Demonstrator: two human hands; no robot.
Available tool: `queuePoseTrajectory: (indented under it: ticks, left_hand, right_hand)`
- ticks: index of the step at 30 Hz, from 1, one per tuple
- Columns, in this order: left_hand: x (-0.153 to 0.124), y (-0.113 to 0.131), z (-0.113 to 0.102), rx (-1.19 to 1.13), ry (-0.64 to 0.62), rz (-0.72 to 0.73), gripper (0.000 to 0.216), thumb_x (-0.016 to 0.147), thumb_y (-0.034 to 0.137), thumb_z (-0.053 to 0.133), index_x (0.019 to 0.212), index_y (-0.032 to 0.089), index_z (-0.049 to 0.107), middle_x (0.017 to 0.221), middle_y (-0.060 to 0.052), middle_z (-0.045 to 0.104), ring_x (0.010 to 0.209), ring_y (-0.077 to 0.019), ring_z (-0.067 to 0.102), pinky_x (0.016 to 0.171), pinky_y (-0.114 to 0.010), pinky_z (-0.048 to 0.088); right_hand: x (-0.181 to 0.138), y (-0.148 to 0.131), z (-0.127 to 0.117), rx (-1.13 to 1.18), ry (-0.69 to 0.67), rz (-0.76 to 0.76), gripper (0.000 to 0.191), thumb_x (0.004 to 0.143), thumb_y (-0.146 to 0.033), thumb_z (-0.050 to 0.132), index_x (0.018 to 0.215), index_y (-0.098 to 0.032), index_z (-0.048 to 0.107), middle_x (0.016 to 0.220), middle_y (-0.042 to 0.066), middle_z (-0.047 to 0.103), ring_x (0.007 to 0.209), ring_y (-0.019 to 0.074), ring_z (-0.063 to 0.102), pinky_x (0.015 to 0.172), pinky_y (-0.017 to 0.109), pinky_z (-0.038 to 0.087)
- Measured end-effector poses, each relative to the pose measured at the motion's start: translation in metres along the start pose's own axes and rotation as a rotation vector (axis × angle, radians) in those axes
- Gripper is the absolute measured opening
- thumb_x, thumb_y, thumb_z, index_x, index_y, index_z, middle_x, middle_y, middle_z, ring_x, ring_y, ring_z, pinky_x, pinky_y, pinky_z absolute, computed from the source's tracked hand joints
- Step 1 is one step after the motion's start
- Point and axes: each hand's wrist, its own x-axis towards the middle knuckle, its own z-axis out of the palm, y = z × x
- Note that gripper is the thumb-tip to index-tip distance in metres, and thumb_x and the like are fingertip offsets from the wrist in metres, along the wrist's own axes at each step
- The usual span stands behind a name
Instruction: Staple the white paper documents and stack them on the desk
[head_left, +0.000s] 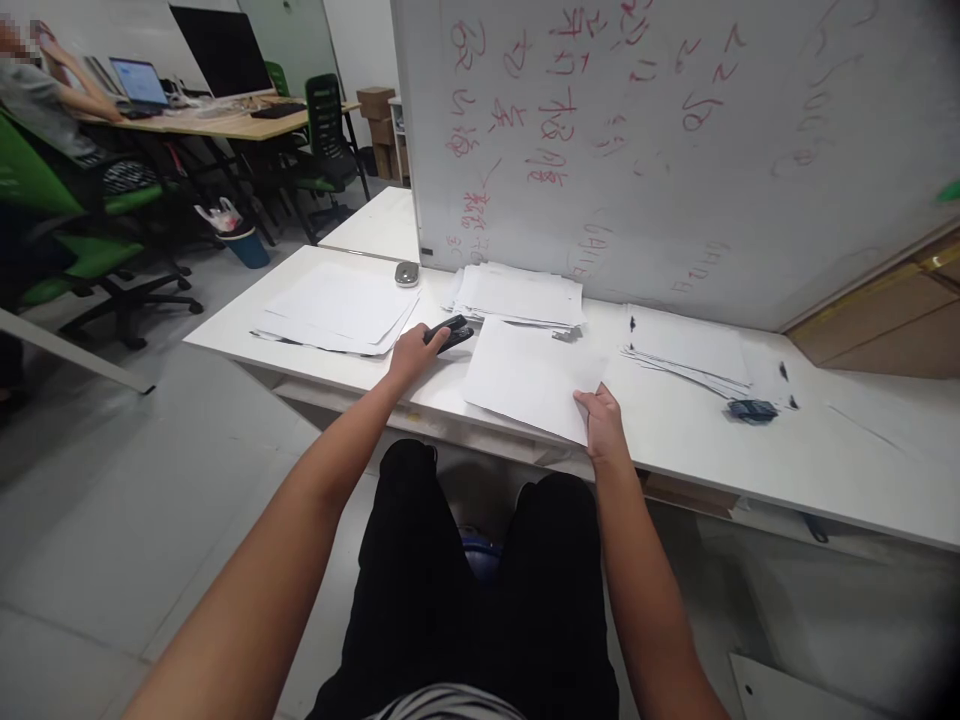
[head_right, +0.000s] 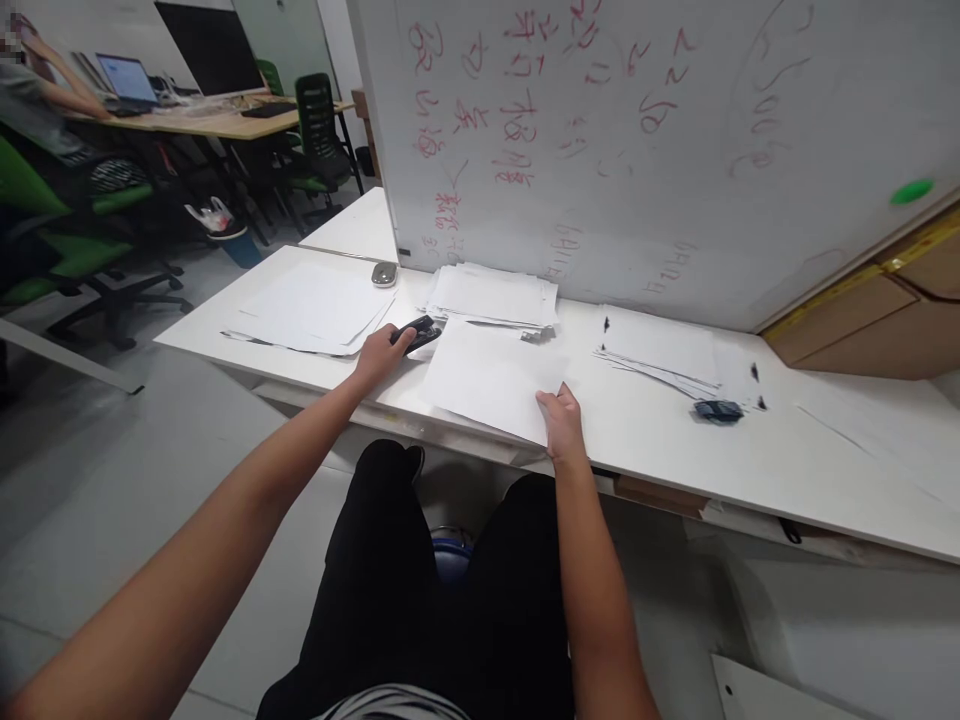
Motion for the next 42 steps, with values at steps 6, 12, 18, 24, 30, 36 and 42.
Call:
queuePoseTrajectory:
  ticks: [6, 12, 18, 24, 30, 36, 42]
  left_hand:
    - [-0.003, 0.004, 0.001, 0.119, -0.037, 0.097, 0.050, 0.088, 0.070, 0.041, 0.079, 0.022, 0.051, 0.077, -0.008, 0.062, 0.072, -0.0224, 0.056, 0.060, -0.032, 0.033]
    - [-0.006, 0.013, 0.002, 0.301, -0.076, 0.280, 0.045, 0.085, 0.066, 0.051, 0.081, 0.021, 0.055, 0.079, -0.010, 0.061, 0.079, -0.0268, 0.057, 0.065, -0.036, 0.035]
    - [-0.007, 0.012, 0.003, 0.304, -0.062, 0.285, 0.047, 0.086, 0.067, 0.050, 0.083, 0.021, 0.057, 0.079, -0.010, 0.060, 0.081, -0.0272, 0.058, 0.066, -0.036, 0.035]
    - [-0.005, 0.007, 0.006, 0.268, -0.062, 0.303, 0.036, 0.088, 0.055, 0.052, 0.082, 0.020, 0.057, 0.080, -0.010, 0.060, 0.080, -0.0265, 0.056, 0.067, -0.037, 0.033]
    - [-0.004, 0.011, 0.004, 0.232, -0.084, 0.264, 0.045, 0.085, 0.065, 0.053, 0.083, 0.020, 0.057, 0.079, -0.009, 0.059, 0.078, -0.0250, 0.055, 0.065, -0.036, 0.033]
    - [-0.003, 0.011, 0.005, 0.237, -0.062, 0.268, 0.047, 0.086, 0.066, 0.052, 0.081, 0.019, 0.057, 0.076, -0.008, 0.058, 0.076, -0.0245, 0.055, 0.064, -0.036, 0.033]
    - [-0.002, 0.009, 0.006, 0.196, -0.069, 0.251, 0.049, 0.085, 0.068, 0.051, 0.080, 0.020, 0.055, 0.076, -0.008, 0.056, 0.073, -0.0234, 0.053, 0.061, -0.035, 0.031]
  right_hand:
    - [0.003, 0.004, 0.000, -0.013, 0.020, -0.022, 0.038, 0.062, -0.033, 0.068, 0.099, -0.023, 0.066, 0.094, 0.003, 0.075, 0.090, 0.0248, 0.069, 0.084, 0.039, 0.054]
    - [0.002, 0.005, 0.001, -0.006, 0.052, -0.036, 0.040, 0.064, -0.033, 0.068, 0.103, -0.023, 0.065, 0.097, 0.003, 0.074, 0.089, 0.0232, 0.069, 0.084, 0.038, 0.054]
    - [0.001, 0.011, 0.005, -0.061, 0.031, -0.116, 0.044, 0.070, -0.036, 0.066, 0.112, -0.023, 0.062, 0.106, 0.005, 0.073, 0.098, 0.0228, 0.068, 0.089, 0.039, 0.053]
    - [0.014, -0.032, 0.013, -0.124, -0.090, -0.170, 0.038, 0.069, -0.035, 0.071, 0.105, -0.024, 0.064, 0.106, 0.005, 0.072, 0.100, 0.0251, 0.067, 0.089, 0.040, 0.054]
    - [0.121, -0.089, 0.054, -0.578, -0.064, -0.535, 0.039, 0.085, -0.034, 0.048, 0.119, -0.019, 0.058, 0.113, 0.010, 0.066, 0.105, 0.0244, 0.063, 0.089, 0.044, 0.053]
    - [0.208, -0.053, 0.081, -0.964, 0.183, -0.384, 0.042, 0.081, -0.024, 0.048, 0.120, -0.014, 0.059, 0.106, 0.016, 0.065, 0.103, 0.0309, 0.060, 0.096, 0.055, 0.046]
    - [0.210, -0.031, 0.040, -1.084, 0.392, -0.393, 0.071, 0.083, -0.033, 0.049, 0.149, -0.015, 0.027, 0.144, 0.025, 0.042, 0.131, 0.0389, 0.043, 0.105, 0.065, 0.033]
